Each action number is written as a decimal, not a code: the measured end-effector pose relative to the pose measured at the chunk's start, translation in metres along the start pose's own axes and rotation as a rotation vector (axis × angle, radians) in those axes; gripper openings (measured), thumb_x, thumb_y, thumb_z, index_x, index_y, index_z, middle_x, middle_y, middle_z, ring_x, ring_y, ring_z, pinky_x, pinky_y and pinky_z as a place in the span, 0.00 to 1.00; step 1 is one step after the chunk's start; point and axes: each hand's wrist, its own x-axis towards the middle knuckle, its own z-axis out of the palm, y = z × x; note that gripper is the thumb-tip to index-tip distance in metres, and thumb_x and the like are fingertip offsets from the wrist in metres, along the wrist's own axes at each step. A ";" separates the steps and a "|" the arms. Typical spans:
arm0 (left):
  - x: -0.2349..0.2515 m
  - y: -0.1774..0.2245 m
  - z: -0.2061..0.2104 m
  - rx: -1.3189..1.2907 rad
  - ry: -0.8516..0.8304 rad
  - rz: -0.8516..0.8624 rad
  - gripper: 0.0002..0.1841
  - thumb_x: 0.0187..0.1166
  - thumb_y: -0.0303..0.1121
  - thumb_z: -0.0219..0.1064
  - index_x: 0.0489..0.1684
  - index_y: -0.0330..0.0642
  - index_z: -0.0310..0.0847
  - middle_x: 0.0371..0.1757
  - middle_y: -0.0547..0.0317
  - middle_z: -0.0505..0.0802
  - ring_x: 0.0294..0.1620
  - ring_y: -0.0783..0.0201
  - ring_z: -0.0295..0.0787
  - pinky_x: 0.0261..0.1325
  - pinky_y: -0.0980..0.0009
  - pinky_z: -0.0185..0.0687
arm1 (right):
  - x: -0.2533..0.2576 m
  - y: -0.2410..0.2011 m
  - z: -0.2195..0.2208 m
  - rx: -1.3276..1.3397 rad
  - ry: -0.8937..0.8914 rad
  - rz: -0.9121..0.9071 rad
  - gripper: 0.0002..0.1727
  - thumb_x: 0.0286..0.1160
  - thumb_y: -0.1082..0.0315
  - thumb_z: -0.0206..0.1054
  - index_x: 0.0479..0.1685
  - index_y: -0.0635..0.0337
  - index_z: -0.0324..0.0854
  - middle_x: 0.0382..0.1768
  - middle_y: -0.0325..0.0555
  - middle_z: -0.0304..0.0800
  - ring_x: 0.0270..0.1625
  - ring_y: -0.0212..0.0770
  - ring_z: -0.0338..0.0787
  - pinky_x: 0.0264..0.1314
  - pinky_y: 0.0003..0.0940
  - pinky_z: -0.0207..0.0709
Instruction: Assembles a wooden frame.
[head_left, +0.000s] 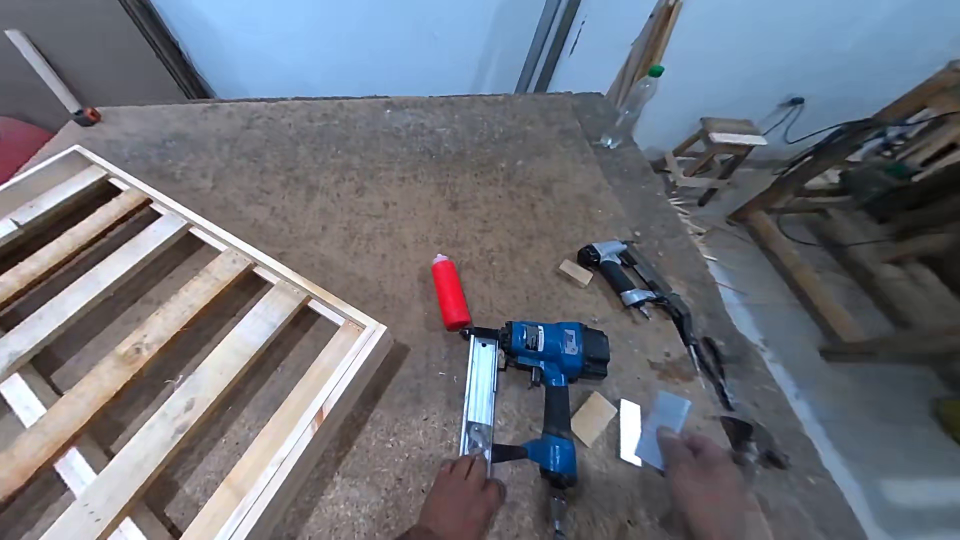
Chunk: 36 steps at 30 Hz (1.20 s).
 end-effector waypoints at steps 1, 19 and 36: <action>-0.003 0.000 0.002 0.018 0.027 0.031 0.12 0.83 0.32 0.62 0.58 0.50 0.88 0.67 0.47 0.88 0.71 0.43 0.83 0.67 0.42 0.80 | -0.020 -0.020 0.006 0.066 -0.074 -0.030 0.23 0.83 0.52 0.63 0.57 0.66 0.83 0.43 0.54 0.90 0.43 0.48 0.91 0.48 0.53 0.86; -0.013 -0.017 0.044 0.261 0.392 0.198 0.05 0.74 0.35 0.69 0.38 0.54 0.91 0.39 0.59 0.94 0.44 0.55 0.94 0.40 0.57 0.91 | -0.104 -0.078 0.142 -0.051 -0.472 0.135 0.14 0.82 0.62 0.64 0.56 0.62 0.84 0.48 0.53 0.90 0.51 0.47 0.91 0.56 0.49 0.85; -0.013 -0.019 0.038 0.142 0.260 0.195 0.08 0.81 0.31 0.62 0.42 0.48 0.89 0.53 0.51 0.92 0.58 0.48 0.89 0.51 0.51 0.89 | -0.087 -0.115 0.126 -0.450 -0.580 -0.301 0.22 0.86 0.51 0.57 0.62 0.54 0.89 0.58 0.52 0.92 0.63 0.51 0.91 0.69 0.56 0.81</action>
